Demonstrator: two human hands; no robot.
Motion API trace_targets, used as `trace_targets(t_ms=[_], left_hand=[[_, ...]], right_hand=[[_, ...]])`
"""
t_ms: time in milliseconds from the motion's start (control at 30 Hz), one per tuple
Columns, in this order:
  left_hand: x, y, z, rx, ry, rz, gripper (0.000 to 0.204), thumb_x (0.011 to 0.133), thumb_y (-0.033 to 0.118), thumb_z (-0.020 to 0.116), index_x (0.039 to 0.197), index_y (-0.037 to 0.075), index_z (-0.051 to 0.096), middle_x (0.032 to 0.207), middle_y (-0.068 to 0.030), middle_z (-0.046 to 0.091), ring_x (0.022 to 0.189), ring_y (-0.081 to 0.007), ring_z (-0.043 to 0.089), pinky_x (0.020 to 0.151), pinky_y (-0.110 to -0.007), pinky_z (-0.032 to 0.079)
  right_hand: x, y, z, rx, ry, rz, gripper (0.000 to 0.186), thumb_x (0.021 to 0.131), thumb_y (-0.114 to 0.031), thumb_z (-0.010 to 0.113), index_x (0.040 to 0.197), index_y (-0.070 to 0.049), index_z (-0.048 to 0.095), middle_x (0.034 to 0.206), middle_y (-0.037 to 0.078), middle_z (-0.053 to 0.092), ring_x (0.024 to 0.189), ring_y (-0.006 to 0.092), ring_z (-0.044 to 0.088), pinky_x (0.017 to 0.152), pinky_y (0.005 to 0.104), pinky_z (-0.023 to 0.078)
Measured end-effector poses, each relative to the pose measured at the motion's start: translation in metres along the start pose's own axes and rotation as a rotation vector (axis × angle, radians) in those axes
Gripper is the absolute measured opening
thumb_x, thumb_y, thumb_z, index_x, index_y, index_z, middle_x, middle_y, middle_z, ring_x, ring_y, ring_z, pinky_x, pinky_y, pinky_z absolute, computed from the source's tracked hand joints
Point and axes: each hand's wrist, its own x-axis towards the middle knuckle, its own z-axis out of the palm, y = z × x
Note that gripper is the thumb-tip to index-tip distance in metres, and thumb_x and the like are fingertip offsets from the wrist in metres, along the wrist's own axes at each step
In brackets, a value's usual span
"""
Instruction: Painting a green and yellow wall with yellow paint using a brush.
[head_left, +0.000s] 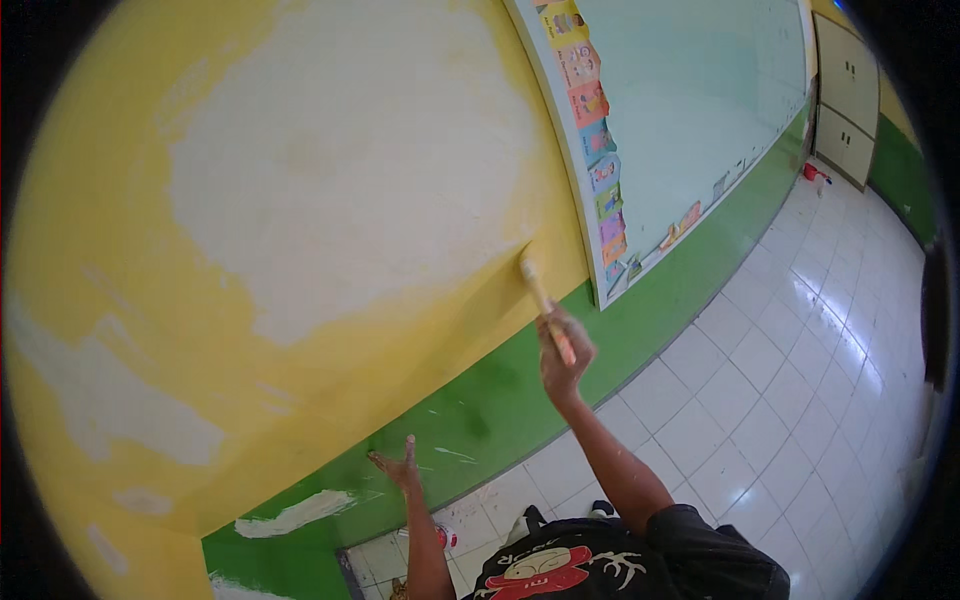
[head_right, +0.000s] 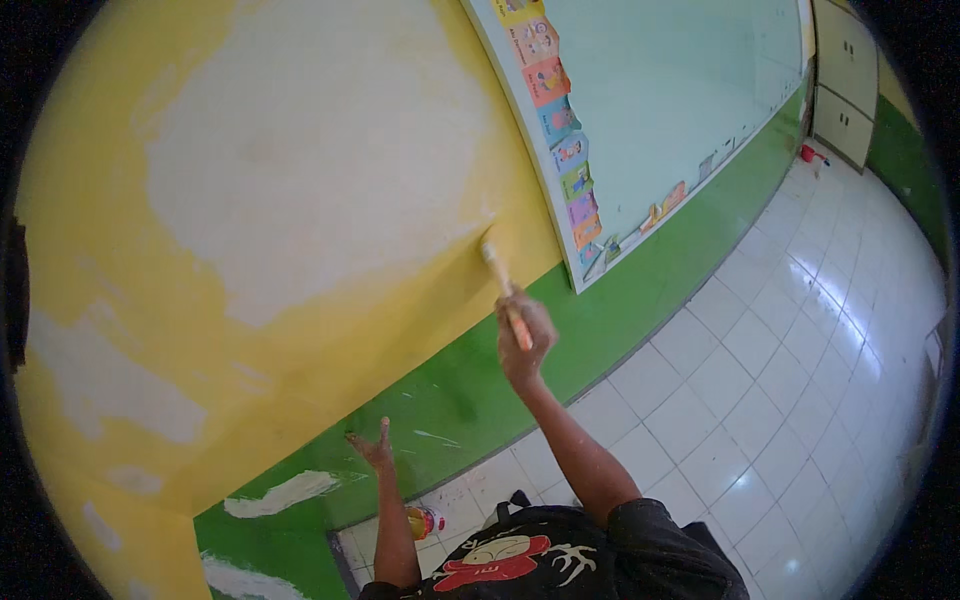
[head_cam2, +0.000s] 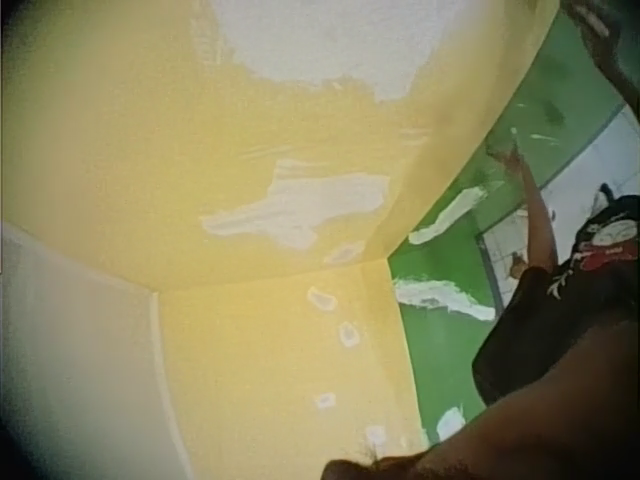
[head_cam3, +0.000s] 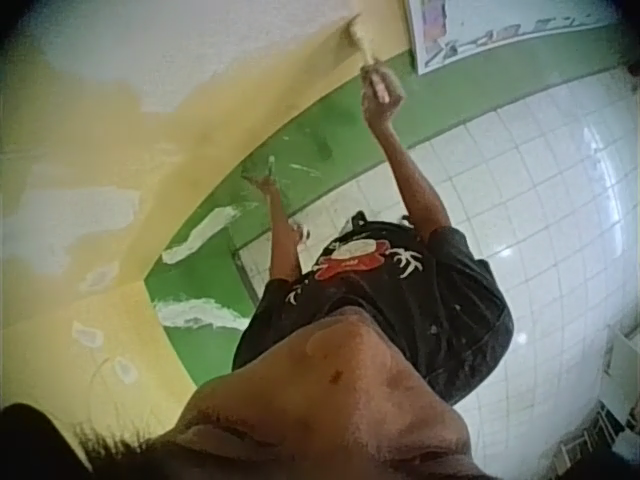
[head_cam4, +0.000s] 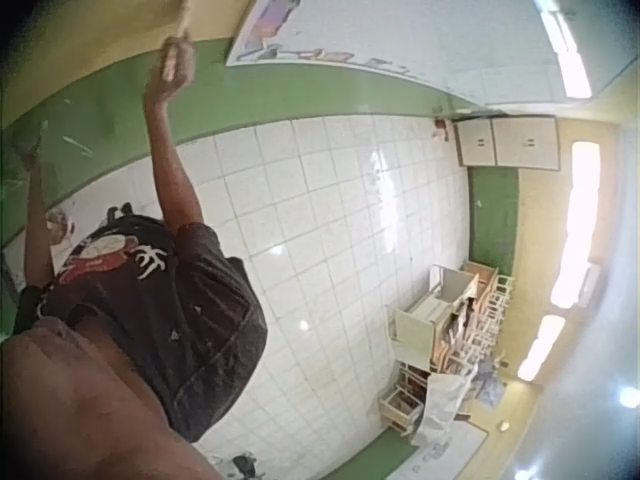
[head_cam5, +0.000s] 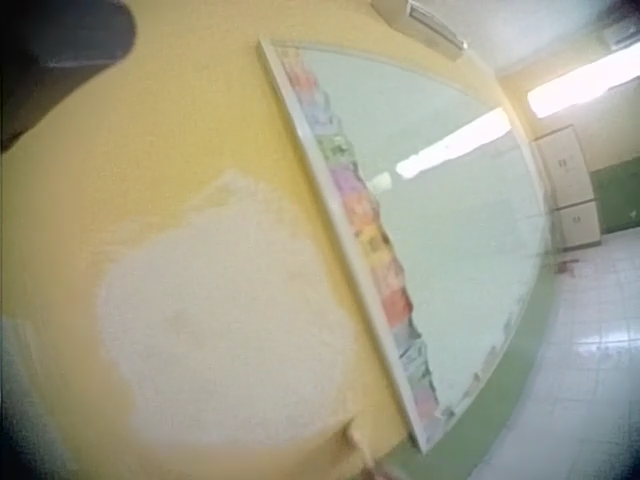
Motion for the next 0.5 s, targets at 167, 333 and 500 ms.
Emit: trace_targets(t_ms=[167, 333, 500], left_hand=[[0.002, -0.009, 0.0, 0.005, -0.002, -0.015, 0.129, 0.064, 0.064, 0.077, 0.145, -0.01, 0.009, 0.154, -0.0265, 0.006, 0.144, -0.0359, 0.009, 0.117, -0.045, 0.012], [0.0, -0.011, 0.004, 0.013, -0.006, 0.012, 0.128, 0.064, 0.063, 0.077, 0.146, -0.009, 0.009, 0.154, -0.026, 0.005, 0.144, -0.0355, 0.009, 0.117, -0.045, 0.011], [0.004, -0.021, -0.006, 0.029, 0.027, 0.031, 0.128, 0.063, 0.063, 0.077, 0.144, -0.012, 0.012, 0.152, -0.029, 0.01, 0.143, -0.0375, 0.011, 0.117, -0.046, 0.013]], right_hand=[[0.002, -0.017, -0.021, 0.355, 0.031, 0.25, 0.014, 0.076, 0.008, 0.069, 0.088, 0.001, 0.065, 0.091, 0.014, 0.069, 0.078, 0.0203, 0.066, 0.071, 0.0297, 0.051], [0.038, 0.015, -0.011, -0.028, 0.146, -0.041, 0.013, 0.076, 0.008, 0.069, 0.086, 0.0, 0.065, 0.098, 0.015, 0.07, 0.079, 0.0203, 0.066, 0.073, 0.0307, 0.052], [0.005, -0.007, -0.004, 0.109, 0.034, 0.018, 0.012, 0.075, 0.008, 0.069, 0.083, 0.0, 0.064, 0.093, 0.015, 0.07, 0.08, 0.0227, 0.067, 0.073, 0.0318, 0.052]])
